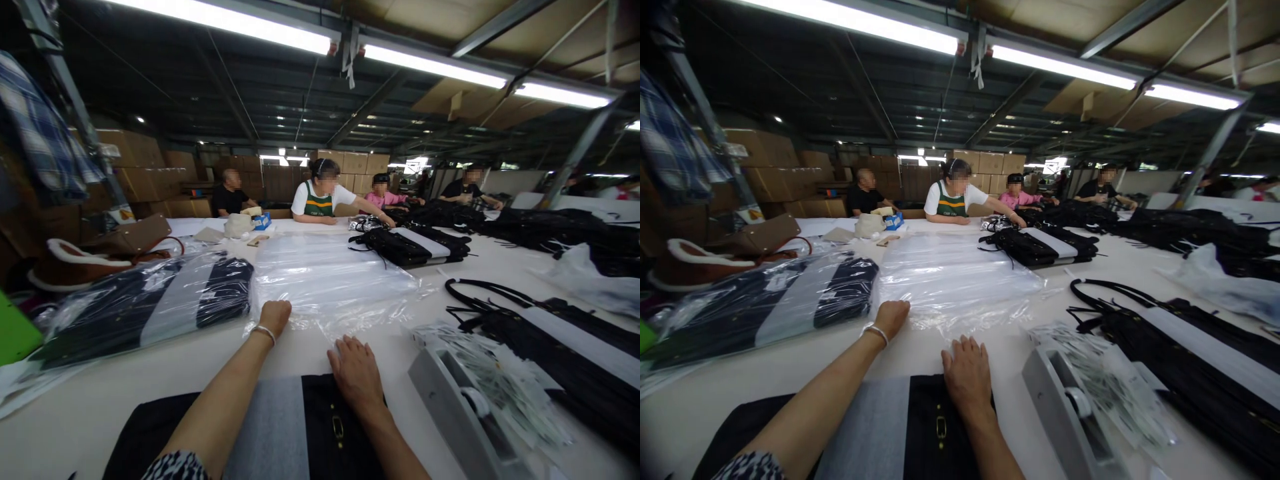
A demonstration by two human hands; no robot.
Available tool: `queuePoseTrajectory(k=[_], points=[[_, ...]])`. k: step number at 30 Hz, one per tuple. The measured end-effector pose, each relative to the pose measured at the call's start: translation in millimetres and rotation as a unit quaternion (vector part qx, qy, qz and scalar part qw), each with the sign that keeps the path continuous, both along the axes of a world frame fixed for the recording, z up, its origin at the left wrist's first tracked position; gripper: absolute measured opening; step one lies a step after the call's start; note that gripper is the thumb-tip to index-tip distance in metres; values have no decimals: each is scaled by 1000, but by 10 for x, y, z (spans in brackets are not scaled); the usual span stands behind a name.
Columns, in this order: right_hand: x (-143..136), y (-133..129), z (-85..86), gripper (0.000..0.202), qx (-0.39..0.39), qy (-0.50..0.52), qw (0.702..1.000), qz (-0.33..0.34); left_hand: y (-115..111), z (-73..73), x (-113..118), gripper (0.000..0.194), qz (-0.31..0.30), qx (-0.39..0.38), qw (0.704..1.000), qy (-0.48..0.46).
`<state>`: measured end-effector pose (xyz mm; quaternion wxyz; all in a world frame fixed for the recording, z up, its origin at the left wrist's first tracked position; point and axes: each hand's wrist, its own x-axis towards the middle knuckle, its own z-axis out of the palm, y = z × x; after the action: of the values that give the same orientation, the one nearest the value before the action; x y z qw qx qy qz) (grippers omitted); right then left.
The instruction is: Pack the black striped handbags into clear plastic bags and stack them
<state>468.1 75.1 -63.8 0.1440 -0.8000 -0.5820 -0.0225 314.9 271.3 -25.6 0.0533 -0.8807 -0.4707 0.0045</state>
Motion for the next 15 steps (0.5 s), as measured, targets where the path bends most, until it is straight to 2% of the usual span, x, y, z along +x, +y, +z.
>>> queuePoseTrajectory(k=[4, 8, 10, 12, 15], points=[[-4, 2, 5, 48, -1, 5, 1000, -5, 42, 152, -46, 30, 8, 24, 1000, -10], [-11, -5, 0, 46, 4, -1, 1000, -6, 3, 283, -125, 14, -47, -5, 999, -5], [-12, -8, -7, 45, 10, -5, 1000, -8, -48, 374, -198, 17, -61, -8, 998, -2], [-13, -10, -14, 44, 19, -8, 1000, -7, -131, 513, -309, 23, -60, 9, 998, -7], [-19, -10, -3, 45, 35, -4, 999, -2, -357, 807, -576, 27, -42, 56, 997, -26]])
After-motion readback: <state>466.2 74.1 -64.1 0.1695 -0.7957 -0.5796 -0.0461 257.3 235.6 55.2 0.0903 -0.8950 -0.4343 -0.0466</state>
